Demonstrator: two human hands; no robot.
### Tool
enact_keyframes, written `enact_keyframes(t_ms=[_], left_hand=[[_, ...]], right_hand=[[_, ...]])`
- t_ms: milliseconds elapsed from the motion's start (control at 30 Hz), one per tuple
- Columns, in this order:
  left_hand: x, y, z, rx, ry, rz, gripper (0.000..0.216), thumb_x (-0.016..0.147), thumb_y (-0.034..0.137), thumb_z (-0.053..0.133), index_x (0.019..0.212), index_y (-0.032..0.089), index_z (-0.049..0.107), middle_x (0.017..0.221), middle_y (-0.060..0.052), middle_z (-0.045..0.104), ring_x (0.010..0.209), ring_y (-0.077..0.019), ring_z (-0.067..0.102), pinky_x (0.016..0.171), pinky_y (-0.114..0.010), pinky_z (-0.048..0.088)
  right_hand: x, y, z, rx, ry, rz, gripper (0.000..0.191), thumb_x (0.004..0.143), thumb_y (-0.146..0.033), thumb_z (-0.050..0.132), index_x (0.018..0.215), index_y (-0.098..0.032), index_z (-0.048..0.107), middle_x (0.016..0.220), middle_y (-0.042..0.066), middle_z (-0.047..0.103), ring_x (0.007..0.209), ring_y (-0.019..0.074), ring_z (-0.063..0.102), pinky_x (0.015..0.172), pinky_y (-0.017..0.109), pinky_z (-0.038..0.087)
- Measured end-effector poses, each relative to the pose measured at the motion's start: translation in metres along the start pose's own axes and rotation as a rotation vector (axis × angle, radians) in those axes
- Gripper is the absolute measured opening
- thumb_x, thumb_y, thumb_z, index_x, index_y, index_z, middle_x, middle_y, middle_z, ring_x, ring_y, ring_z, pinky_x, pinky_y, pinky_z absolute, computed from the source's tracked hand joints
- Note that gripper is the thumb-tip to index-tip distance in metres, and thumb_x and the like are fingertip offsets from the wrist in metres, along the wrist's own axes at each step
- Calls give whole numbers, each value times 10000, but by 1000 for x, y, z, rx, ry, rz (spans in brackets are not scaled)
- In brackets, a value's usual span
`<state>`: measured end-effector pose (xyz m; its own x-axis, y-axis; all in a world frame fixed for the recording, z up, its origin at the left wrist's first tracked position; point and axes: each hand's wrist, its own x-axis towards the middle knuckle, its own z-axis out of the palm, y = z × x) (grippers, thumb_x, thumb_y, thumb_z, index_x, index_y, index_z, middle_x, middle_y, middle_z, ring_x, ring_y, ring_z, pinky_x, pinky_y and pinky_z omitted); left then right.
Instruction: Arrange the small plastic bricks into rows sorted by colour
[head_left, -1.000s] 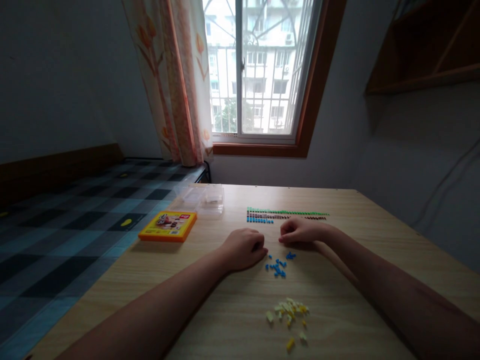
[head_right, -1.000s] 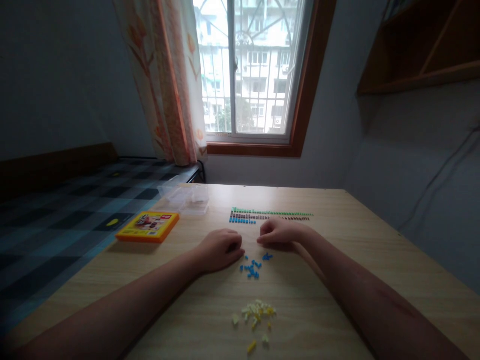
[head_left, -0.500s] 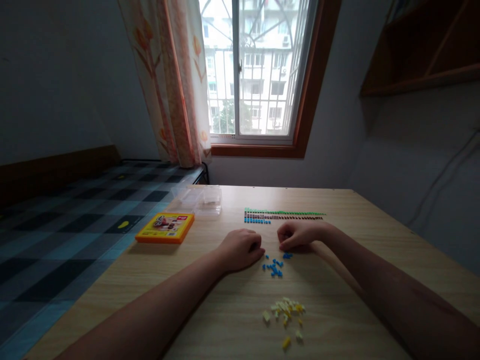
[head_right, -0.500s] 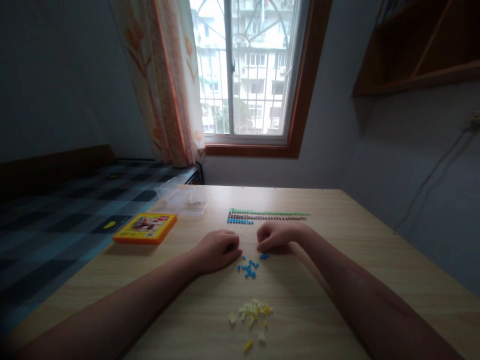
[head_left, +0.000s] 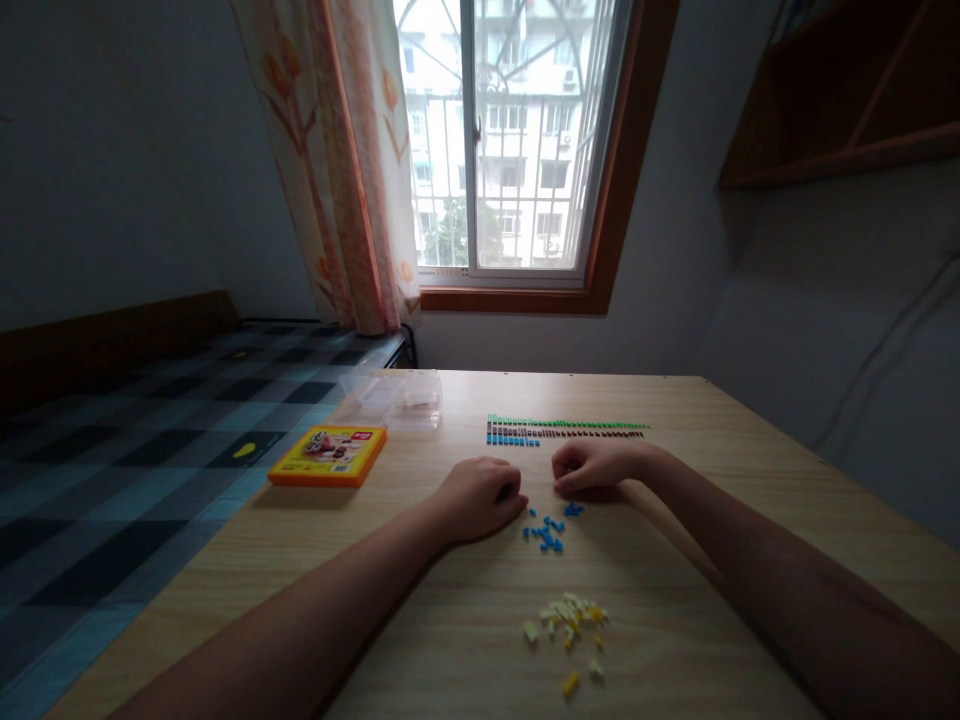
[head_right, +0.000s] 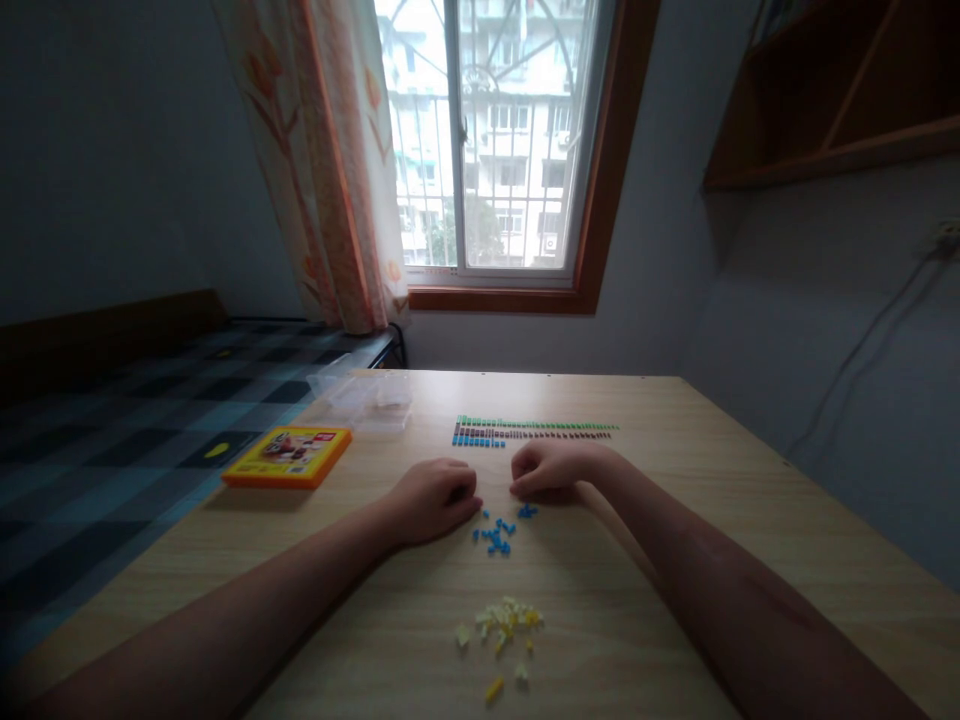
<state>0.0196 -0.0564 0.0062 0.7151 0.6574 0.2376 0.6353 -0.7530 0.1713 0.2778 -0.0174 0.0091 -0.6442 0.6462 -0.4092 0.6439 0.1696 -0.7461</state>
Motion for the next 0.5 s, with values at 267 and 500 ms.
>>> enact_keyframes(t_ms=[267, 500], left_hand=[[1, 0, 1, 7, 2, 4, 224, 836, 374, 564, 700, 196, 568, 724, 0, 620, 676, -140, 523, 598, -247, 320], [1, 0, 0, 13, -9, 3, 221, 837, 377, 562, 708, 198, 579, 730, -2, 623, 678, -141, 523, 602, -251, 329]], right_hand=[[1, 1, 2, 6, 35, 23, 424, 775, -565, 661, 839, -149, 611, 621, -12, 581, 456, 81, 503, 380, 172, 378], [1, 0, 2, 2, 35, 18, 429, 773, -566, 663, 837, -144, 614, 608, -15, 571, 456, 79, 501, 375, 165, 371]])
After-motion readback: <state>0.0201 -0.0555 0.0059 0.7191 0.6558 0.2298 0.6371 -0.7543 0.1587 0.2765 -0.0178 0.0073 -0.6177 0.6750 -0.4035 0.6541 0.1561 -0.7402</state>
